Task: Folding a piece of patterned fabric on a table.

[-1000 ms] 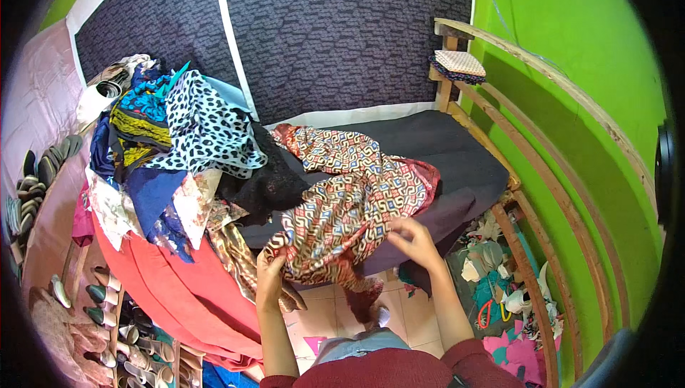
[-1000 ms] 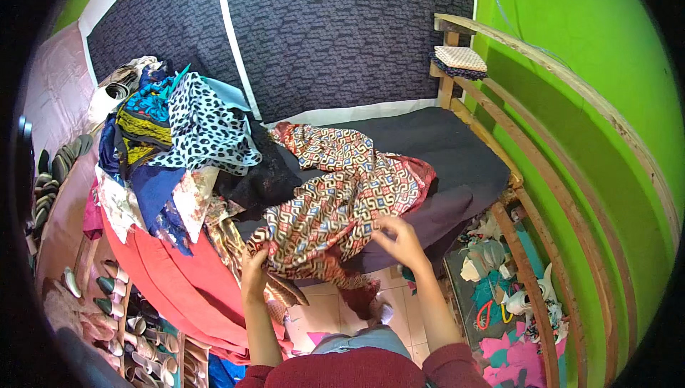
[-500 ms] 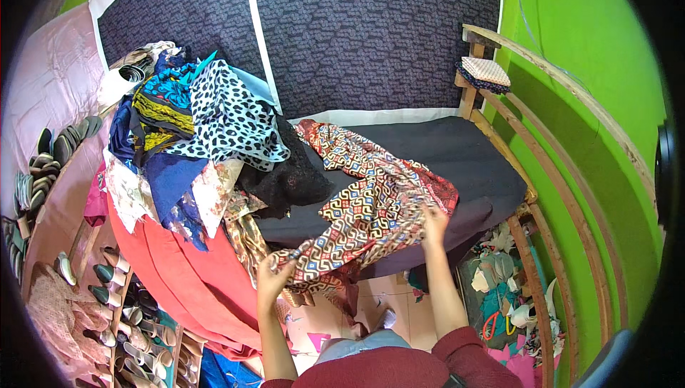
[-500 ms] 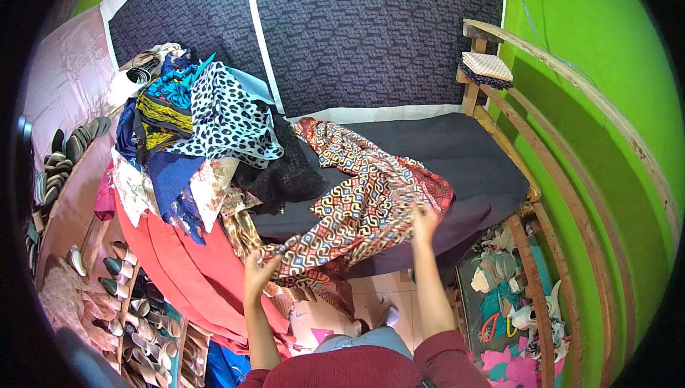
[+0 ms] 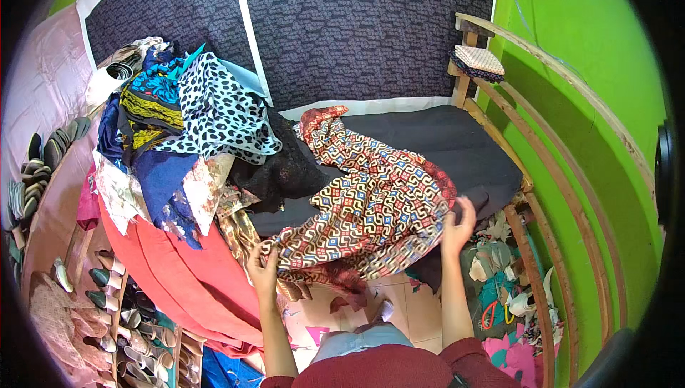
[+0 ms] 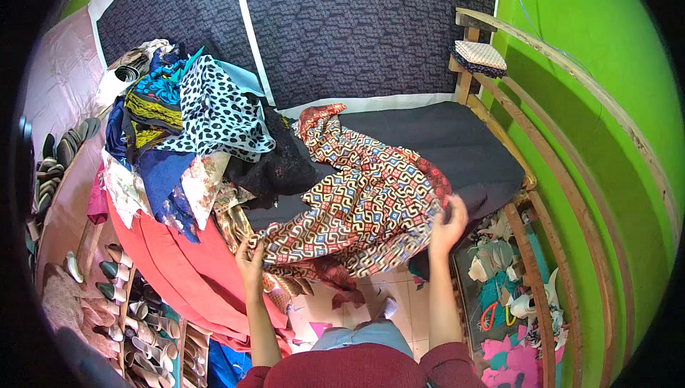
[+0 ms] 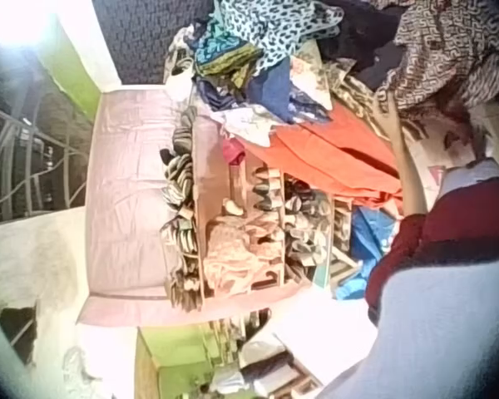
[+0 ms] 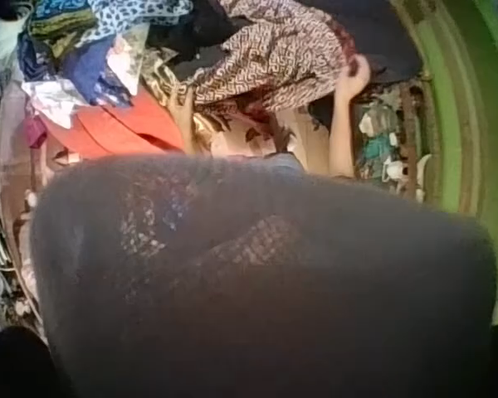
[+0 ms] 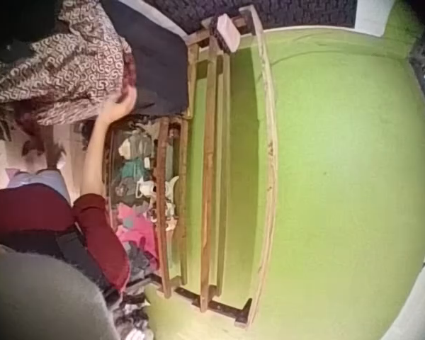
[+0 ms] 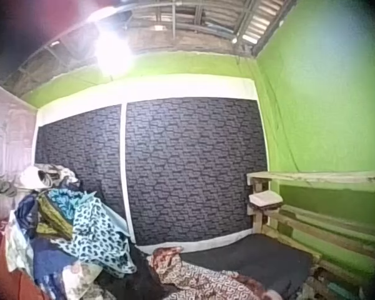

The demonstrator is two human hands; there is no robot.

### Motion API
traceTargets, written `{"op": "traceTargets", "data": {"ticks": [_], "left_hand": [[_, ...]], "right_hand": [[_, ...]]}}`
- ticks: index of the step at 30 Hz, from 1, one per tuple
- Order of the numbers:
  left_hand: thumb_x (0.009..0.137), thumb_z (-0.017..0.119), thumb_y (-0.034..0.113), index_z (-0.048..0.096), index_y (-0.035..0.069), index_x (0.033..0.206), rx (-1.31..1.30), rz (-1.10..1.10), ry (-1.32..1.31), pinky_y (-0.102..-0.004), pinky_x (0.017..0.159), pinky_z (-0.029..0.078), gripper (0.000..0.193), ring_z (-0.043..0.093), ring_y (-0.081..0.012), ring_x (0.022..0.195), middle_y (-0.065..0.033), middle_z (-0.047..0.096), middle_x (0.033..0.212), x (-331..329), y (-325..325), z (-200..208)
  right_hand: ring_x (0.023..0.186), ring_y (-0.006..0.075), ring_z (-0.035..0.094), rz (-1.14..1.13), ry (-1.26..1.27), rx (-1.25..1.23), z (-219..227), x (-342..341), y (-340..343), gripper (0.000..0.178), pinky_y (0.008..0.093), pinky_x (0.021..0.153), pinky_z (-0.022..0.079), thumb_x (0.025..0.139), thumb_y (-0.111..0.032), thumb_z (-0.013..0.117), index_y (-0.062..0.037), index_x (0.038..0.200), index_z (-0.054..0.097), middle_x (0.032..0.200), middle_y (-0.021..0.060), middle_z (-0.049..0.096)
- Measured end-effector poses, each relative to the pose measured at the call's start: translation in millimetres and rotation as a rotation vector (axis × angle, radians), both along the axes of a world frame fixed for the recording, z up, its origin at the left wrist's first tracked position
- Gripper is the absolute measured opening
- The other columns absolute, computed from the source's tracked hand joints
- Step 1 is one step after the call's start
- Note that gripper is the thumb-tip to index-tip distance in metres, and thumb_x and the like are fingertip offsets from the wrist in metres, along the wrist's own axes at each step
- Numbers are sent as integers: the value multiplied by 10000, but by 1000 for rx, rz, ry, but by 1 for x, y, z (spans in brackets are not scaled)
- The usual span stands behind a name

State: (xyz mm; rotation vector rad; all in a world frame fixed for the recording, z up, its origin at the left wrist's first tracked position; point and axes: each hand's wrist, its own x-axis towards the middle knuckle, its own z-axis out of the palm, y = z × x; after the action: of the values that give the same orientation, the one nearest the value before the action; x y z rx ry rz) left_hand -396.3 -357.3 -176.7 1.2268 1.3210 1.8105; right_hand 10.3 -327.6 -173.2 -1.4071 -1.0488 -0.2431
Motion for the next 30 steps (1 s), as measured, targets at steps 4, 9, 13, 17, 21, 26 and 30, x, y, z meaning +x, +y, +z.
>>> {"op": "traceTargets", "data": {"ticks": [4, 9, 13, 17, 21, 26, 30], "left_hand": [[835, 617, -20, 609, -2, 1035, -50, -69, 3, -210, 729, 442, 202, 543, -77, 805, -5, 604, 897, 5, -7, -7], [845, 609, -7, 605, -4, 1046, -8, -92, -12, -193, 704, 437, 201, 536, -67, 792, -5, 593, 897, 5, -8, 3], [879, 588, 26, 596, -10, 1077, 33, 1, -117, -192, 655, 462, 201, 550, -61, 789, -26, 588, 930, -14, -14, 13], [900, 559, 52, 594, -13, 1063, 10, 115, -41, -211, 747, 424, 179, 523, -78, 852, -19, 589, 945, -40, -11, 0], [920, 543, 80, 569, 4, 1095, 51, 89, -189, -222, 754, 417, 193, 513, -82, 838, -17, 575, 971, -37, 17, -11], [952, 504, 128, 514, 38, 1169, 170, -3, -383, -273, 777, 500, 235, 594, -123, 898, -48, 607, 1038, -42, 42, 1], [957, 492, 134, 493, 63, 1136, 217, -50, -549, -282, 693, 526, 193, 618, -143, 785, -75, 632, 934, -43, 42, 17]], "right_hand": [[1162, 318, 491, 505, -101, -315, 12, -94, 9, 468, 407, 1000, 363, 719, -176, 683, -7, 1139, 567, 1191, 178, 568], [1156, 327, 516, 404, -571, -531, -29, -129, 42, 496, 426, 972, 394, 746, -365, 685, -8, 1086, 631, 1213, 193, 573], [682, 190, 633, 626, 162, -361, -18, -96, 67, 176, 324, 638, 495, 828, -119, 617, -8, 958, 654, 855, 83, 681], [579, 99, 568, 623, 856, -123, 22, -27, 86, 92, 233, 514, 469, 905, -115, 564, -39, 908, 614, 732, 16, 617], [578, 74, 571, 612, 960, 71, 63, 25, 74, 104, 211, 475, 475, 933, -153, 535, -73, 963, 593, 772, -4, 606], [682, 112, 607, 579, 1014, 48, 88, 33, 43, 118, 245, 608, 518, 923, -71, 483, -52, 980, 585, 817, 37, 623], [775, 133, 618, 591, 997, 197, 89, 35, 21, 306, 281, 694, 524, 863, 43, 335, -34, 1103, 507, 886, 69, 611]]}}
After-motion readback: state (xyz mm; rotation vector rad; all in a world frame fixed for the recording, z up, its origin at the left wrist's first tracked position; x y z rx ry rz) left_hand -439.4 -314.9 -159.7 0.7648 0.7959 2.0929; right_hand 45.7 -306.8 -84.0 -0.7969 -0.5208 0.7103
